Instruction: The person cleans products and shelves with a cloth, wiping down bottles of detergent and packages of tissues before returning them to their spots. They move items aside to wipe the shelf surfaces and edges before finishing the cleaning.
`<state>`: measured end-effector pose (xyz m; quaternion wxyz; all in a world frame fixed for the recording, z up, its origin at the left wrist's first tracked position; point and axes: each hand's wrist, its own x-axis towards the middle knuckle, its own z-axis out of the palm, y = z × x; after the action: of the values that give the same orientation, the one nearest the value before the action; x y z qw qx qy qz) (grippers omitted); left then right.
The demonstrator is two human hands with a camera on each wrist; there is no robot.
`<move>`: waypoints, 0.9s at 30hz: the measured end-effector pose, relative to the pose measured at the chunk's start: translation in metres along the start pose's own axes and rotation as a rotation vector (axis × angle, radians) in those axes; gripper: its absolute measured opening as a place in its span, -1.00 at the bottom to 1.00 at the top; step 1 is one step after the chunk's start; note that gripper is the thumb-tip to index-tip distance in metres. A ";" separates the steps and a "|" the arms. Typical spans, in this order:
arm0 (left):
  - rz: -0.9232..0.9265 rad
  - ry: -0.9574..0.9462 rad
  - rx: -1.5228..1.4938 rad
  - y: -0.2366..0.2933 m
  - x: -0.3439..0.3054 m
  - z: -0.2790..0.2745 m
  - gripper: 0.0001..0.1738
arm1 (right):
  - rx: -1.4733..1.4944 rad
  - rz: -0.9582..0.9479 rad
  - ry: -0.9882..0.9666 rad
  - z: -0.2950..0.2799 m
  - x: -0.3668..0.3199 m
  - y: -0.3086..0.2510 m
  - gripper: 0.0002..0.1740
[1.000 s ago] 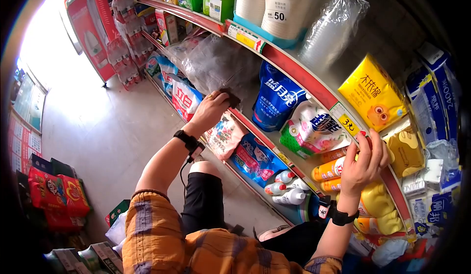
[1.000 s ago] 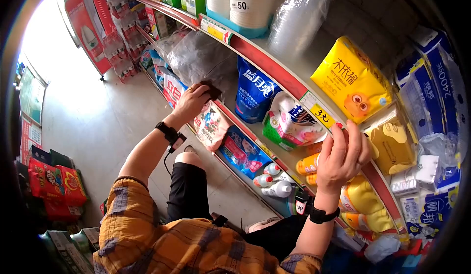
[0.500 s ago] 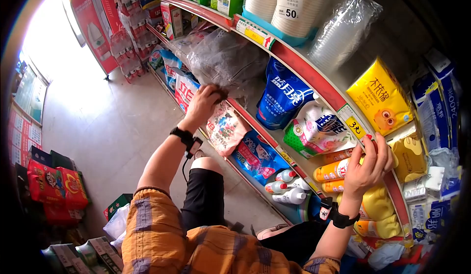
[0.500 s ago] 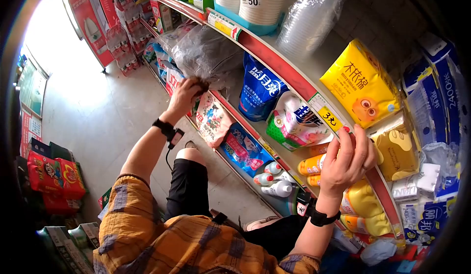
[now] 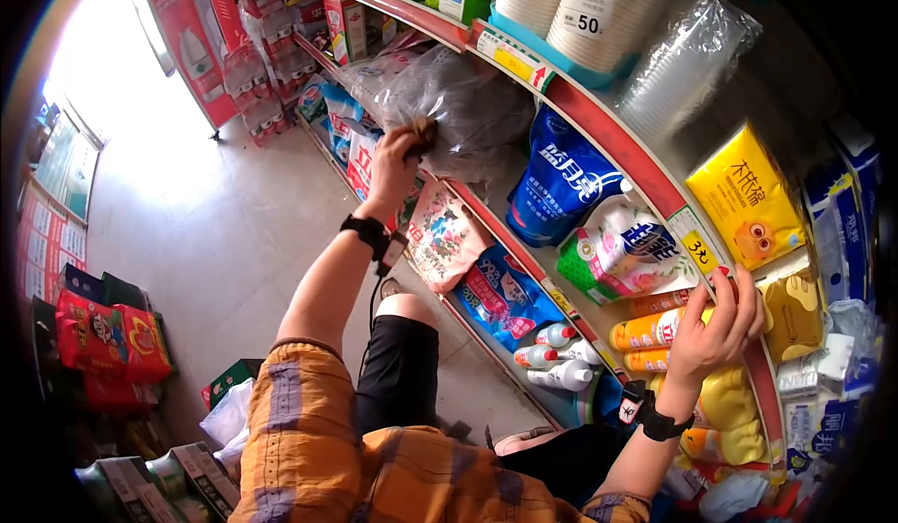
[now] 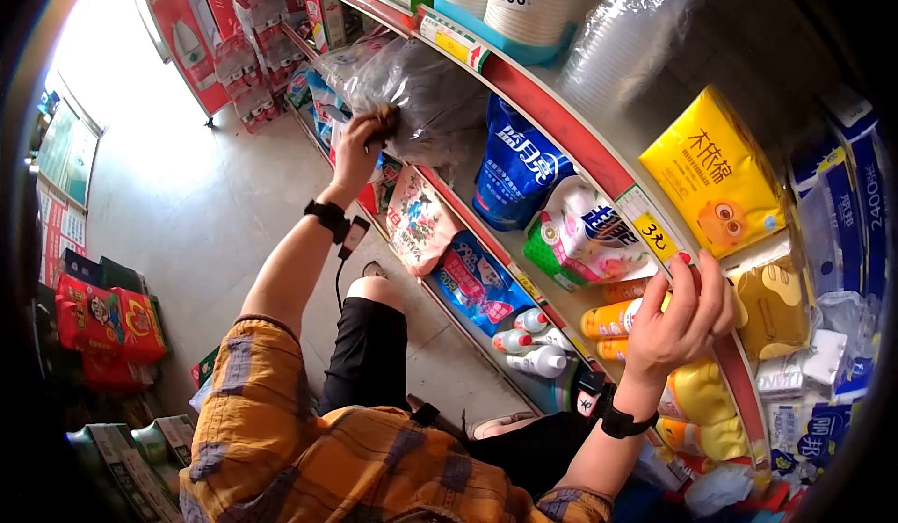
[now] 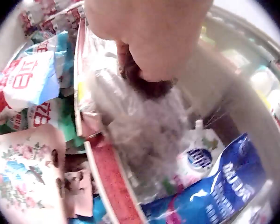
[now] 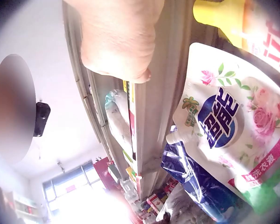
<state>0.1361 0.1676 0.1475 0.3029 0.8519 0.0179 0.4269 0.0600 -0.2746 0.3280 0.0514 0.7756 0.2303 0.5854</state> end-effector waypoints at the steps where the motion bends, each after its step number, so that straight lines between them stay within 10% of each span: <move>1: -0.017 -0.002 -0.017 -0.003 -0.014 0.007 -0.64 | 0.007 0.002 -0.006 0.000 0.000 0.000 -0.76; 6: -0.196 -0.082 -0.045 -0.023 -0.056 0.005 -0.71 | 0.003 -0.003 -0.006 0.000 0.000 0.001 -0.76; 13: -0.140 0.356 -0.059 -0.024 0.023 -0.018 -0.65 | -0.014 -0.007 0.011 0.004 -0.002 0.001 -0.77; 21: -0.381 -0.136 0.032 -0.044 -0.050 0.015 -0.64 | 0.005 0.007 -0.018 -0.001 -0.001 0.000 -0.74; 27: -0.367 0.302 -0.120 -0.050 -0.020 -0.001 -0.70 | 0.008 -0.005 -0.021 -0.001 0.000 0.001 -0.76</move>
<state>0.1343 0.2033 0.1074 0.4194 0.7413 0.1920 0.4875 0.0595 -0.2754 0.3281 0.0525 0.7812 0.2341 0.5763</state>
